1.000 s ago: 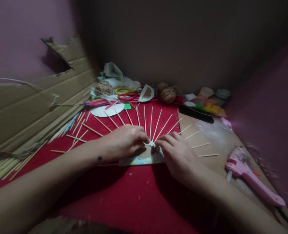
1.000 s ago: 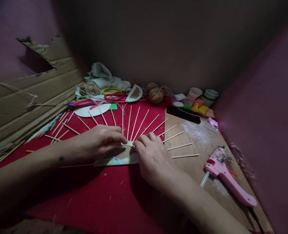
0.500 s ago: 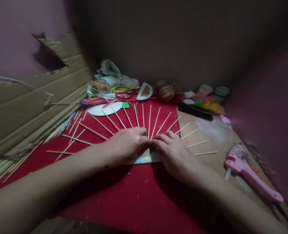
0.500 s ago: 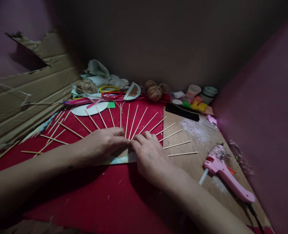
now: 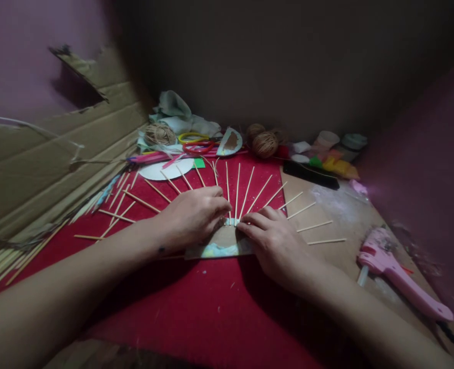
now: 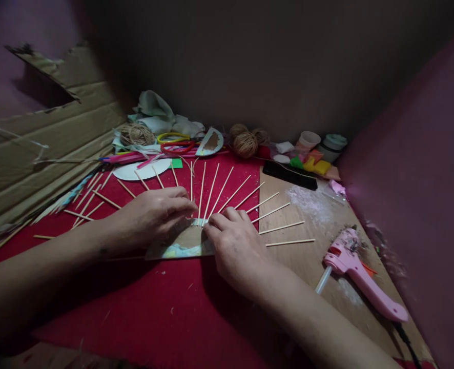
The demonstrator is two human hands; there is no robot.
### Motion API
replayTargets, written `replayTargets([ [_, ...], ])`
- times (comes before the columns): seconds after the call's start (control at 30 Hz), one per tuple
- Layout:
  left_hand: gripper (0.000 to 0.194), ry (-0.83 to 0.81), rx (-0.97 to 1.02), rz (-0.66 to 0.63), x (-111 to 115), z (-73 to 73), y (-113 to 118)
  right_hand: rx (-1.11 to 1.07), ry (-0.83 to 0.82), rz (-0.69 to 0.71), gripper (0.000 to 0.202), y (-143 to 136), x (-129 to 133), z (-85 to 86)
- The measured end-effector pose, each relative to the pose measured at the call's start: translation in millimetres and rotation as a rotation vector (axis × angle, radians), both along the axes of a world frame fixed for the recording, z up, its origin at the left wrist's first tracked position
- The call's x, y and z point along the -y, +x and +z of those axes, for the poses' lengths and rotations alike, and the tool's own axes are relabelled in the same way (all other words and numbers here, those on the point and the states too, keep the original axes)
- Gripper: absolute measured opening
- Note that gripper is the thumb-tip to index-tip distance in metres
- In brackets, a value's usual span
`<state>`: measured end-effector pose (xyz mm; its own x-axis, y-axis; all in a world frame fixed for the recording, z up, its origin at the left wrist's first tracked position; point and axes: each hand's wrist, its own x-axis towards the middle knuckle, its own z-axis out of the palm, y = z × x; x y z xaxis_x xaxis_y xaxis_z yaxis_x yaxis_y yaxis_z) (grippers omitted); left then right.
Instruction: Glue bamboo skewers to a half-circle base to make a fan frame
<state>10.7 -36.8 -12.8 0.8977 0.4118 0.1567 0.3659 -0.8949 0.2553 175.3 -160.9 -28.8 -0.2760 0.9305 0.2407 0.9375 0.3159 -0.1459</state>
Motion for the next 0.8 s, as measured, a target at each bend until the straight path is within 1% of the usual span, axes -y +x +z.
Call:
replayTargets([
  [0.13, 0.019, 0.005, 0.016, 0.018, -2.5, 3.2, -0.6, -0.004, -0.002, -0.006, 0.029, -0.6, -1.2, -0.2],
  [0.33, 0.02, 0.021, 0.007, 0.015, -3.7, 1.7, 0.2, -0.021, -0.01, -0.013, 0.027, -0.9, -0.3, -1.4],
  [0.53, 0.021, 0.007, -0.009, 0.027, -3.2, 2.3, 0.4, -0.005, -0.014, -0.018, 0.028, -2.0, 1.2, 0.8],
  [0.7, 0.021, 0.037, 0.014, 0.018, -4.8, -2.7, -0.6, 0.006, -0.007, -0.014, 0.026, -2.7, -0.8, -1.3],
  [0.8, 0.017, 0.085, 0.02, 0.025, -6.2, -5.8, -0.4, -0.028, 0.046, 0.002, 0.028, 0.2, -0.4, -6.4],
])
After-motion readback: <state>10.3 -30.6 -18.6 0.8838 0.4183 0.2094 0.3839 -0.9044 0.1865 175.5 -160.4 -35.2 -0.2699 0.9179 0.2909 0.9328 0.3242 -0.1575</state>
